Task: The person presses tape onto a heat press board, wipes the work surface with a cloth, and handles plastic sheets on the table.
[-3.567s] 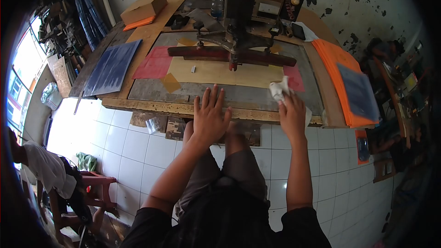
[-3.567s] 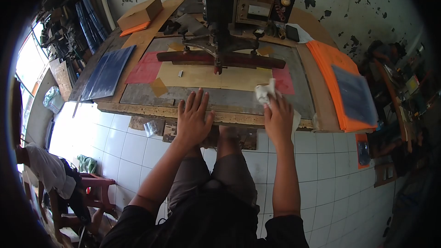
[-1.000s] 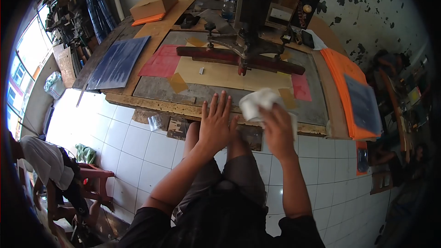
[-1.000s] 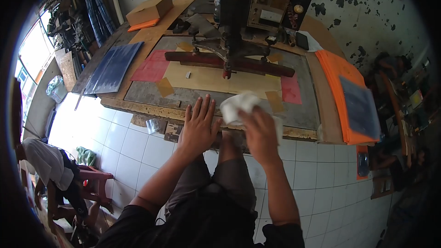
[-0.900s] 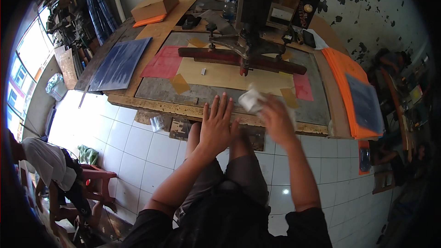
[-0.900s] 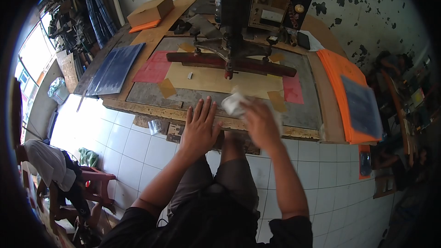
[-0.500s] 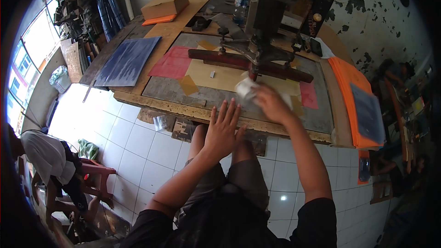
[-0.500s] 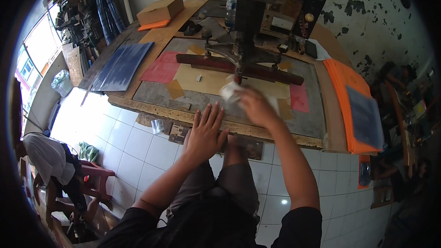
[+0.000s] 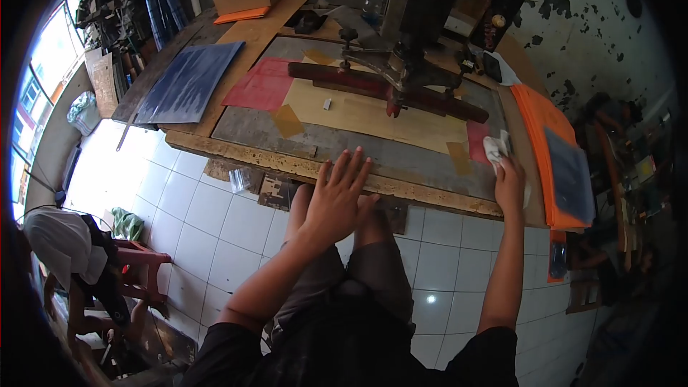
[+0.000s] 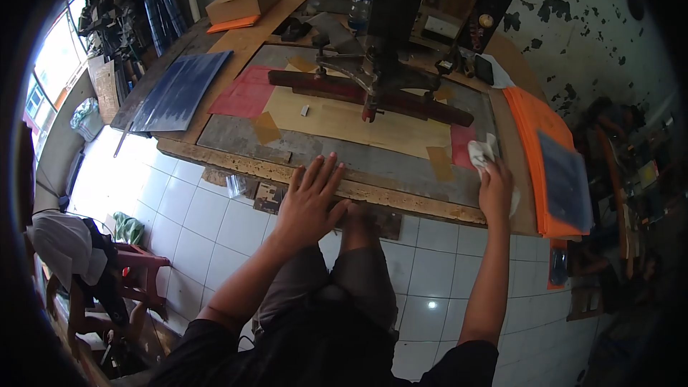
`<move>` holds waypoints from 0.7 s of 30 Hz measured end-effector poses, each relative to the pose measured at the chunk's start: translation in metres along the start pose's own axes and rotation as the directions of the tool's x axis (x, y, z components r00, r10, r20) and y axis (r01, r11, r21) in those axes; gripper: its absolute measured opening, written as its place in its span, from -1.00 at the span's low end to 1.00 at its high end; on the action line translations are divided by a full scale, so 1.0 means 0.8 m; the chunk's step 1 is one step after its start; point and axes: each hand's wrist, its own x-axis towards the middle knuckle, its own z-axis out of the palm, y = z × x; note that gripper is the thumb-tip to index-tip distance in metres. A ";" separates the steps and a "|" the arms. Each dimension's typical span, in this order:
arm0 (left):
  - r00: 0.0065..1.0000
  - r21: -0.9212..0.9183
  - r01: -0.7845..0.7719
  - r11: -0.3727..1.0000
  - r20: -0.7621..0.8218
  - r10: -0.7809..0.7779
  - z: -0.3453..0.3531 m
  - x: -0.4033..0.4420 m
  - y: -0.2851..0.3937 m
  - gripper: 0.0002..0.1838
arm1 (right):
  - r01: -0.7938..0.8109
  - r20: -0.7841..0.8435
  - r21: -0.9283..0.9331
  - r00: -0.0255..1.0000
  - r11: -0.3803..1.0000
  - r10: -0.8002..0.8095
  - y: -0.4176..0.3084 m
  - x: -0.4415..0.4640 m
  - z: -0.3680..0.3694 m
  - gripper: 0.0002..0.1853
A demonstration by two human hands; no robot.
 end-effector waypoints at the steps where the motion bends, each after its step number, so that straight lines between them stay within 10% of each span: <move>1: 1.000 -0.030 -0.014 0.999 0.021 0.015 -0.006 0.002 -0.005 -0.20 | -0.043 -0.108 -0.103 0.994 0.994 0.032 -0.009 -0.013 -0.016 -0.57; 4: 0.999 -0.072 -0.051 0.996 -0.013 0.050 -0.030 -0.003 -0.029 -0.24 | 0.216 -0.204 -0.104 0.951 0.971 -0.233 -0.086 -0.072 -0.054 -0.51; 6: 0.997 -0.041 -0.071 0.997 0.006 0.072 -0.045 -0.020 -0.055 -0.25 | 0.478 0.053 0.172 0.868 0.861 -0.493 -0.093 -0.114 -0.051 -0.45; 9: 0.991 0.067 -0.110 0.992 0.089 0.104 -0.056 -0.051 -0.081 -0.20 | 0.454 0.174 -0.005 0.878 0.891 -0.447 -0.106 -0.167 -0.035 -0.41; 15: 0.952 0.240 -0.279 0.930 -0.060 0.301 -0.024 -0.093 -0.095 -0.42 | 0.506 -0.165 0.154 0.860 0.849 -0.482 -0.101 -0.181 -0.019 -0.57; 19: 0.940 -0.147 -0.294 0.945 -0.221 0.258 -0.072 -0.067 -0.073 -0.72 | 0.404 -0.175 0.527 0.912 0.747 -0.370 -0.109 -0.154 -0.066 -0.81; 21: 0.940 -0.413 -0.284 0.866 -0.300 0.165 -0.095 -0.061 -0.064 -0.84 | 0.082 -0.044 0.856 0.995 0.510 -0.087 -0.116 -0.148 -0.099 -0.74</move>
